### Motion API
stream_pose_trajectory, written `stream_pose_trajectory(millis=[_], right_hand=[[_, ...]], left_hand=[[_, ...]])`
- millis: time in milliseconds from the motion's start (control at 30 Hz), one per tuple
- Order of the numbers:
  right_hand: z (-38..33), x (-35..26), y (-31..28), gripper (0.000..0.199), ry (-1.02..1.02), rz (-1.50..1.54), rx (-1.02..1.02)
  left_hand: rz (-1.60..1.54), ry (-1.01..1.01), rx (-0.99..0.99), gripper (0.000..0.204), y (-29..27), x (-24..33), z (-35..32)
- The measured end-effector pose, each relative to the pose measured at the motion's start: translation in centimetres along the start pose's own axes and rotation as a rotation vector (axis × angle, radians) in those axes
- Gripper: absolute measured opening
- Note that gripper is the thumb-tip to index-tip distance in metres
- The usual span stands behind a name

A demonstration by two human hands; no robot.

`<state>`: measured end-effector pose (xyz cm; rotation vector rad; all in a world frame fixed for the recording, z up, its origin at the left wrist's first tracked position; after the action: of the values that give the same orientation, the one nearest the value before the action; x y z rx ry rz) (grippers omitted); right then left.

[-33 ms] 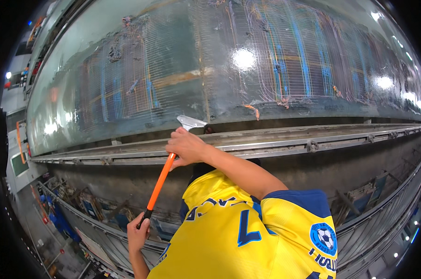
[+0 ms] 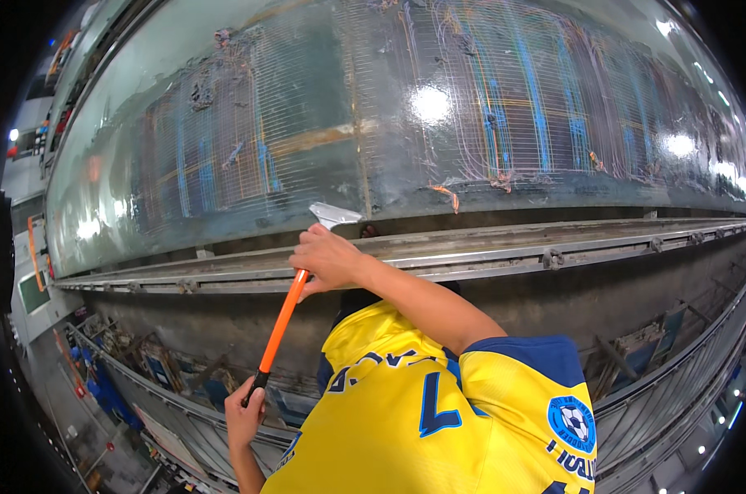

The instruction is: The person uses a long-handled squeegee to scrape and wipe a large curved glass window from the inside, removing dried residue and streaks. The person repeatedly moves the squeegee across the surface, occasionally wiping the blade with their hand to clear debris.

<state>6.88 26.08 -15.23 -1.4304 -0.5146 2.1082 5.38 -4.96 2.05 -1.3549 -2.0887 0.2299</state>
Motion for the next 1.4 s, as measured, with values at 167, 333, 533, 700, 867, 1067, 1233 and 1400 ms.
stream_pose_trajectory(millis=[167, 333, 533, 700, 867, 1067, 1233, 1400], right_hand=[[2.0, 1.6, 0.6, 0.045, 0.034, -0.140, 0.001], [0.1, -0.1, 1.2, 0.040, 0.070, -0.061, -0.096], [0.2, 0.2, 0.5, 0.061, -0.016, -0.087, -0.104], [3.9, 3.5, -0.9, 0.061, -0.138, -0.145, -0.067], [0.4, 0.6, 0.1, 0.062, -0.100, -0.138, -0.162], [-0.9, -0.1, -0.2, 0.060, -0.098, -0.083, -0.164], [-0.4, -0.7, -1.7, 0.060, -0.096, -0.109, -0.205], [-3.2, 0.3, -1.6, 0.055, -0.016, -0.068, -0.162]], left_hand=[[0.000, 0.022, 0.015, 0.035, 0.7, 2.0, -0.5], [0.112, 0.048, 0.083, 0.035, 0.4, 0.4, -2.5], [0.031, 0.050, 0.091, 0.029, 3.1, 0.3, -3.2], [-0.199, 0.068, 0.132, 0.022, 7.3, 2.6, -1.9], [-0.131, 0.017, 0.064, 0.032, 6.4, 0.3, -4.3], [-0.210, -0.023, 0.094, 0.033, 8.4, -2.1, -5.8], [-0.310, -0.044, 0.072, 0.033, 9.0, -2.0, -6.0], [-0.195, -0.086, 0.055, 0.034, 8.6, -1.6, -5.8]])
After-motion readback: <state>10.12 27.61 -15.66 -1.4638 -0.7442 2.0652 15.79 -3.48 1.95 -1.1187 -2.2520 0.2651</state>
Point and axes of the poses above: each hand's wrist, its own z-axis towards the middle knuckle, its own y-axis out of the palm, x = y × z, the point moved 6 cm from there along z, towards the middle knuckle, and after that the axes turned 1 degree about -y, right-handed, at the moved point
